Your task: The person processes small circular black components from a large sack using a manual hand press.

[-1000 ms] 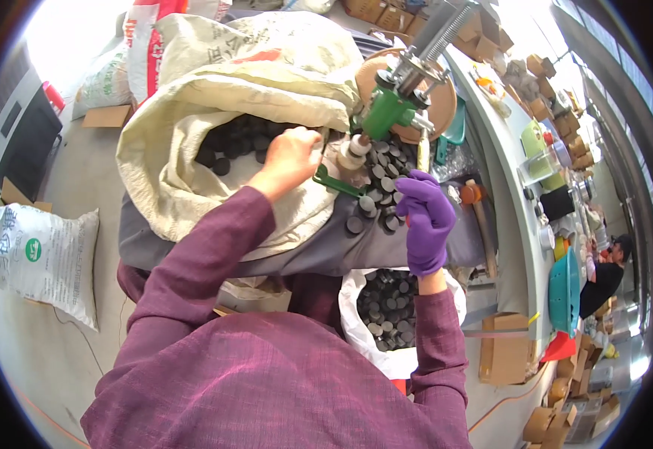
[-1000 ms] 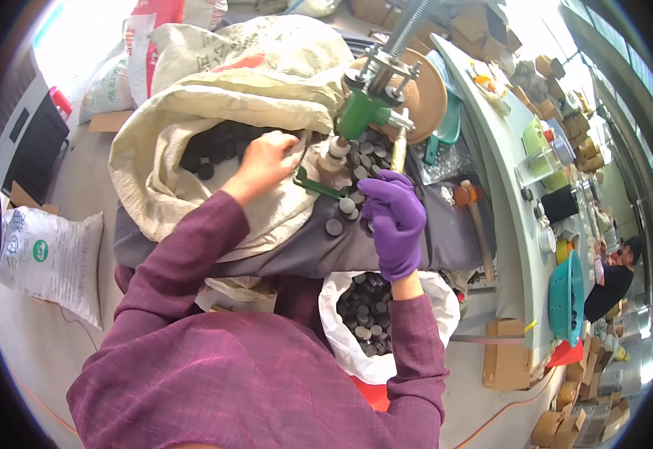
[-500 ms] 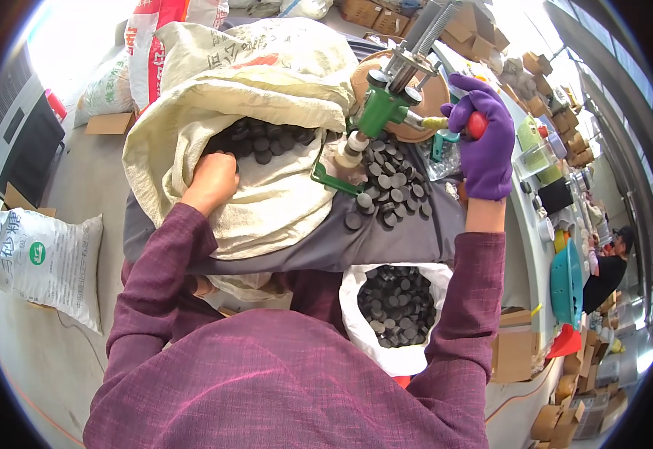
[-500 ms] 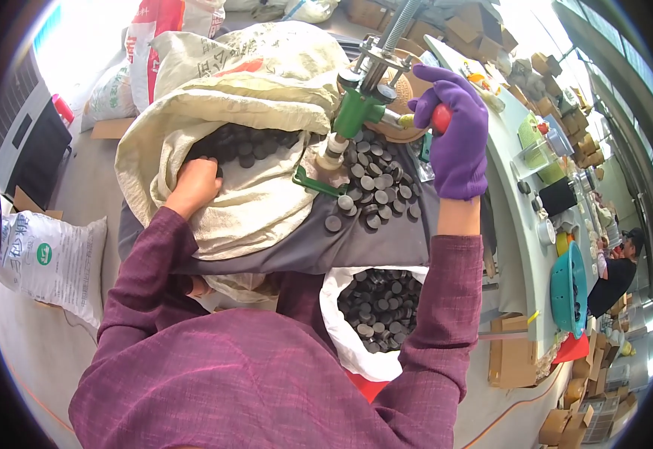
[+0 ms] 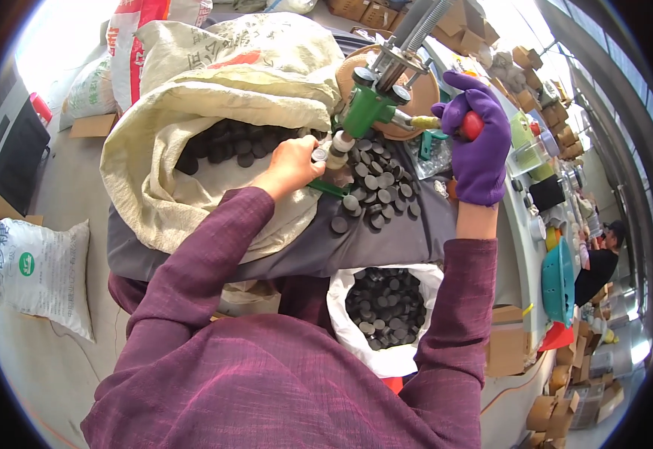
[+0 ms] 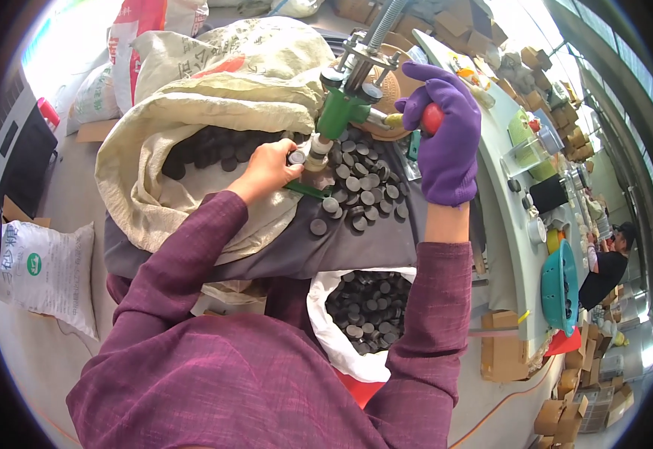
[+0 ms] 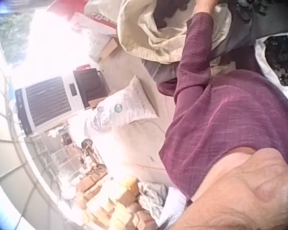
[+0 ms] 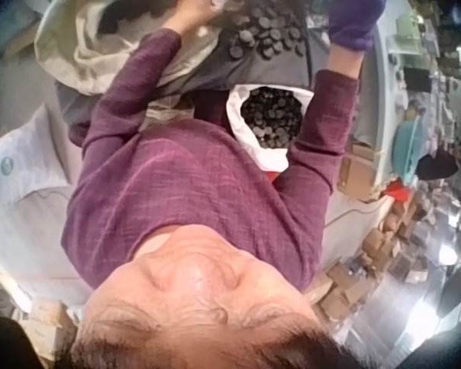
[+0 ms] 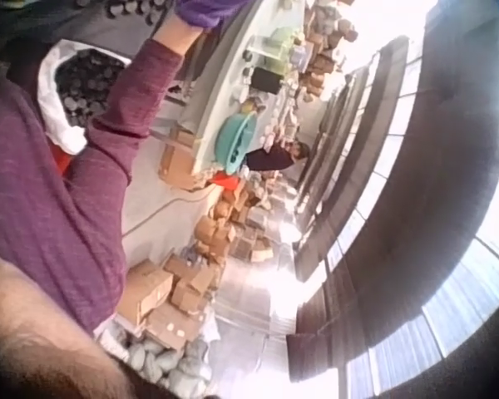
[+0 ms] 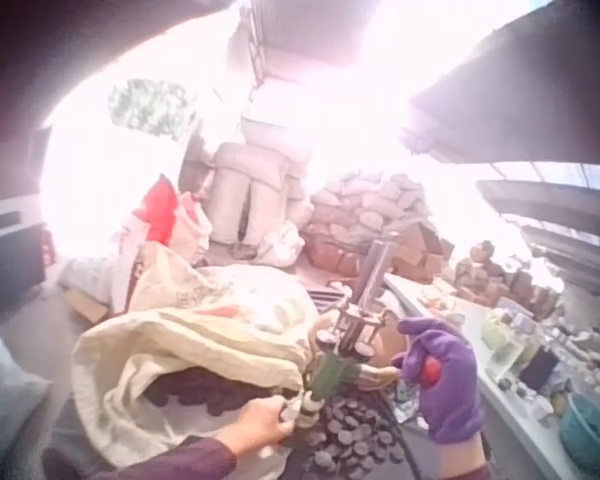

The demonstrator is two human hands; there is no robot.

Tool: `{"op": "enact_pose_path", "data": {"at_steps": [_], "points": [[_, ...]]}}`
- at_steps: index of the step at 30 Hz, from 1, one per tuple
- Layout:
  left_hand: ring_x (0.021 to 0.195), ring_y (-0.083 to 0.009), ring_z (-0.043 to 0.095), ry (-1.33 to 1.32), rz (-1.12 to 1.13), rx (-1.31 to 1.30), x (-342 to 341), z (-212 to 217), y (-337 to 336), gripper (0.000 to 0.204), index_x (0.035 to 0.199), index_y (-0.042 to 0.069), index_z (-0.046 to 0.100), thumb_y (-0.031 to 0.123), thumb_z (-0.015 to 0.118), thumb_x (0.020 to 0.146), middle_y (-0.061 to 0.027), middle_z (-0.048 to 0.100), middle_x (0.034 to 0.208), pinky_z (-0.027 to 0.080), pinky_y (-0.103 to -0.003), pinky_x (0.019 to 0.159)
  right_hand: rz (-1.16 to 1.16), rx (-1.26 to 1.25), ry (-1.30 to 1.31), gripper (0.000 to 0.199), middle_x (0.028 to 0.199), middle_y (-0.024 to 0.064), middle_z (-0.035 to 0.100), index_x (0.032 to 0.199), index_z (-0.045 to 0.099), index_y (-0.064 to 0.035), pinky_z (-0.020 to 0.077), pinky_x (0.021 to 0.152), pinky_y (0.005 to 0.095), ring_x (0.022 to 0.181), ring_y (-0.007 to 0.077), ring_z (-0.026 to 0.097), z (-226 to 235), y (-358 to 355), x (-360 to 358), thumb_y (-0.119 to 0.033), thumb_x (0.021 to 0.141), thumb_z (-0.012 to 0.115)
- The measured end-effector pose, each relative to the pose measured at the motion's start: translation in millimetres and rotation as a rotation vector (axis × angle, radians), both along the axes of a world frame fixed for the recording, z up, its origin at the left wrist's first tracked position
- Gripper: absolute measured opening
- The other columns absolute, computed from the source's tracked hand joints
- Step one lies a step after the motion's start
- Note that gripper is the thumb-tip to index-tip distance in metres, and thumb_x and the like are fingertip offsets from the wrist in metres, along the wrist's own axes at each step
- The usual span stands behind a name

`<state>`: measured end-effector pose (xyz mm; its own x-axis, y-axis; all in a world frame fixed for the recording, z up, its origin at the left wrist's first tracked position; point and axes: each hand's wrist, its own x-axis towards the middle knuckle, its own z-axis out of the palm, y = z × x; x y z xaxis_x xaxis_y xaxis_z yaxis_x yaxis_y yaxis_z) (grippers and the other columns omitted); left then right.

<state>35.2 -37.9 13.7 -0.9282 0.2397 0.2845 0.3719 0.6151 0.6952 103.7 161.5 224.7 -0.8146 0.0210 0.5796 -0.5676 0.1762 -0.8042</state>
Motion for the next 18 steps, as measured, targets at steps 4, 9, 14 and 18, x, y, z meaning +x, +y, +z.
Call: {"op": "enact_pose_path", "data": {"at_steps": [4, 9, 14, 18], "points": [[0.096, -0.0338, 0.066, 0.022, 0.053, 0.129, -11.9, -14.2, 21.0, 0.040, 0.104, 0.006, 0.069, 0.026, 0.080, 0.072, -0.0174, 0.069, 0.100, 0.052, -0.043, 0.084, 0.023, -0.017, -0.023, 0.040, 0.063, 0.0075, 0.056, 0.105, 0.066, 0.0078, 0.0540, 0.073, 0.0332, 0.055, 0.0143, 0.050, -4.2, -3.2, 3.9, -0.017, 0.091, 0.037], [0.102, -0.0309, 0.058, 0.126, 0.085, 0.154, -17.2, -21.6, 40.8, 0.037, 0.097, 0.008, 0.072, 0.024, 0.084, 0.066, -0.0101, 0.062, 0.098, 0.048, -0.043, 0.086, -0.006, -0.005, 0.001, 0.039, 0.064, 0.0080, 0.056, 0.104, 0.066, 0.0077, 0.0537, 0.073, 0.0329, 0.055, 0.0138, 0.050, -4.5, -1.9, 6.9, -0.016, 0.091, 0.038], [0.107, -0.0270, 0.052, 0.161, 0.147, 0.172, -17.7, -22.3, 52.6, 0.035, 0.095, 0.012, 0.073, 0.025, 0.084, 0.064, -0.0045, 0.060, 0.100, 0.041, -0.043, 0.086, -0.015, 0.036, 0.028, 0.040, 0.064, 0.0071, 0.055, 0.104, 0.066, 0.0078, 0.0535, 0.073, 0.0321, 0.055, 0.0130, 0.049, -9.0, -0.7, 6.4, -0.016, 0.092, 0.036], [0.107, -0.0276, 0.052, 0.149, 0.153, 0.160, -17.7, -22.2, 49.6, 0.040, 0.098, 0.012, 0.072, 0.026, 0.084, 0.063, -0.0057, 0.059, 0.098, 0.041, -0.043, 0.087, -0.068, 0.094, 0.077, 0.039, 0.063, 0.0059, 0.055, 0.103, 0.066, 0.0067, 0.0532, 0.074, 0.0316, 0.056, 0.0125, 0.050, -23.1, -5.9, 16.5, -0.017, 0.092, 0.036]]}}
